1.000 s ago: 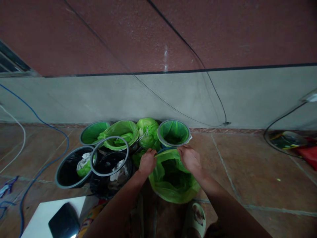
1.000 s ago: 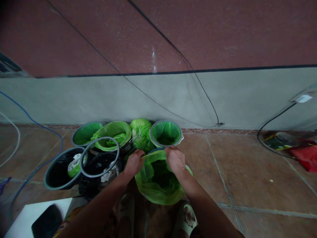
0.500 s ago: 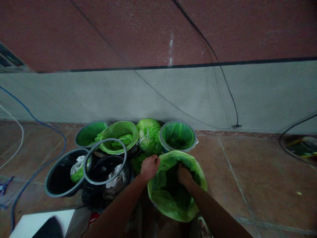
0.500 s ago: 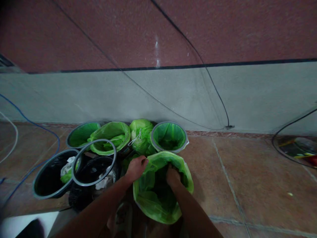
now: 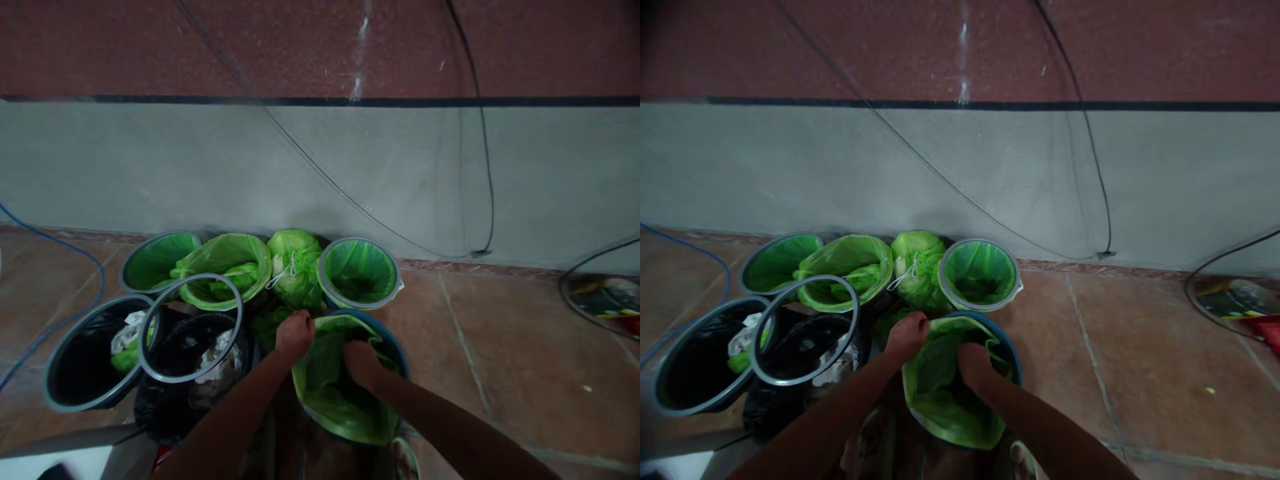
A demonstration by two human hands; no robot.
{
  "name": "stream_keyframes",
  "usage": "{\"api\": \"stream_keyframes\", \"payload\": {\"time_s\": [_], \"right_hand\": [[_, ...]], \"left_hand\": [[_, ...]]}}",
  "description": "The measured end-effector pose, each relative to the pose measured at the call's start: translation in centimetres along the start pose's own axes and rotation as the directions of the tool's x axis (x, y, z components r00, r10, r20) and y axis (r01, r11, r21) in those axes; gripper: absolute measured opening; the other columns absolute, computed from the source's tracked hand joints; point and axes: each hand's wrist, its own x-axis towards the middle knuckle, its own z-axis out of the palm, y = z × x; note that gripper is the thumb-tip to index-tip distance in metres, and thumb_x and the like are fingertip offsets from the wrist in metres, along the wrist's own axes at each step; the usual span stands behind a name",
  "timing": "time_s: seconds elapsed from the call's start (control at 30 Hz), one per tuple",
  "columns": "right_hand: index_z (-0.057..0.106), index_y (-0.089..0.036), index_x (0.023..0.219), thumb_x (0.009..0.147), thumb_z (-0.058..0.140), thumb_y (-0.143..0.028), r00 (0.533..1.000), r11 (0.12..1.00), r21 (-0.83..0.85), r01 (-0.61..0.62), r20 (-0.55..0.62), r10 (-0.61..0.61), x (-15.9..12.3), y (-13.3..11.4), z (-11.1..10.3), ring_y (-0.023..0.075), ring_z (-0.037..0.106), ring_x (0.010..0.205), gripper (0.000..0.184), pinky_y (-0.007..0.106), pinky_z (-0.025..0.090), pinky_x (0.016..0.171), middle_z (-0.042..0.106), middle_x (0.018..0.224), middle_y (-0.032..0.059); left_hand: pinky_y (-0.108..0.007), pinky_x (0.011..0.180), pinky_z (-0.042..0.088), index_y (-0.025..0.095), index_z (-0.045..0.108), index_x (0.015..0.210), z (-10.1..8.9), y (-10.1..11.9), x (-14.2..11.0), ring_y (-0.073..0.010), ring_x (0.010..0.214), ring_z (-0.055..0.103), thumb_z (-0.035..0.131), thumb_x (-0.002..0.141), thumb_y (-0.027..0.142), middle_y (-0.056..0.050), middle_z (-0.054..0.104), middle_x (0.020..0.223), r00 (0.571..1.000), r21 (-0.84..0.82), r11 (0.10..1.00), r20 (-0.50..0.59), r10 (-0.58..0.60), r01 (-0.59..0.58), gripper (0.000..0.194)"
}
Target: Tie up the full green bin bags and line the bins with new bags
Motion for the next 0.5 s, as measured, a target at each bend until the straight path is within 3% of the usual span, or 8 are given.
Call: {"api": "stream_keyframes", "payload": {"time_s": [0.07,0.13,0.23,0.33,0.5], "right_hand": [[0.075,-0.010,0.098,0.093,0.049,-0.008,0.999,0.998,-0.057,0.013,-0.038,-0.016,-2.1,1.2,-1.0,0.0275,0.072,0.094,0.027,0.036,0.053,0.078,0.075,0.098,0.0185],[0.073,-0.010,0.107,0.093,0.051,-0.015,0.994,0.991,-0.132,-0.020,-0.113,0.005,-3.7,2.5,-1.4,0.0298,0.070,0.096,0.027,0.037,0.051,0.077,0.074,0.102,0.0204],[0.073,-0.009,0.098,0.089,0.056,-0.019,0.986,0.974,-0.199,-0.111,-0.143,0.083,-4.6,4.3,-0.5,0.0306,0.069,0.089,0.022,0.039,0.048,0.074,0.073,0.098,0.0223],[0.073,-0.011,0.081,0.083,0.052,-0.005,0.984,0.977,-0.178,-0.120,-0.150,0.093,-4.4,5.2,1.1,0.0288,0.068,0.086,0.023,0.039,0.047,0.077,0.074,0.093,0.0205],[0.076,-0.016,0.080,0.083,0.051,-0.004,0.966,0.992,-0.007,-0.129,-0.225,0.125,-4.9,5.5,0.3,0.0262,0.070,0.089,0.027,0.037,0.050,0.084,0.077,0.091,0.0156]], "left_hand": [[-0.031,0.094,0.048,0.018,0.064,0.117,0.0,0.8,0.4,-0.0235,0.111,0.067,0.048,0.099,0.040,-0.011,0.071,0.118,0.999,-0.037,0.998,-0.019,0.041,-0.042,0.033],[-0.032,0.097,0.047,0.016,0.059,0.127,0.3,1.6,0.8,-0.0261,0.117,0.064,0.058,0.094,0.047,-0.014,0.068,0.125,0.991,-0.045,0.990,0.006,0.134,-0.133,0.046],[-0.032,0.097,0.047,0.016,0.055,0.133,1.0,2.5,1.0,-0.0265,0.117,0.065,0.060,0.093,0.031,-0.015,0.068,0.128,0.973,0.000,0.978,0.099,0.208,-0.209,0.044],[-0.031,0.096,0.047,0.017,0.059,0.126,1.6,2.1,0.4,-0.0241,0.114,0.067,0.046,0.096,0.015,-0.014,0.071,0.122,0.980,0.052,0.985,0.122,0.157,-0.164,0.033],[-0.031,0.091,0.048,0.016,0.058,0.130,2.1,-0.1,-2.2,-0.0249,0.110,0.069,0.041,0.100,0.024,-0.013,0.074,0.115,0.998,0.079,0.997,0.060,0.005,-0.010,0.035]]}}
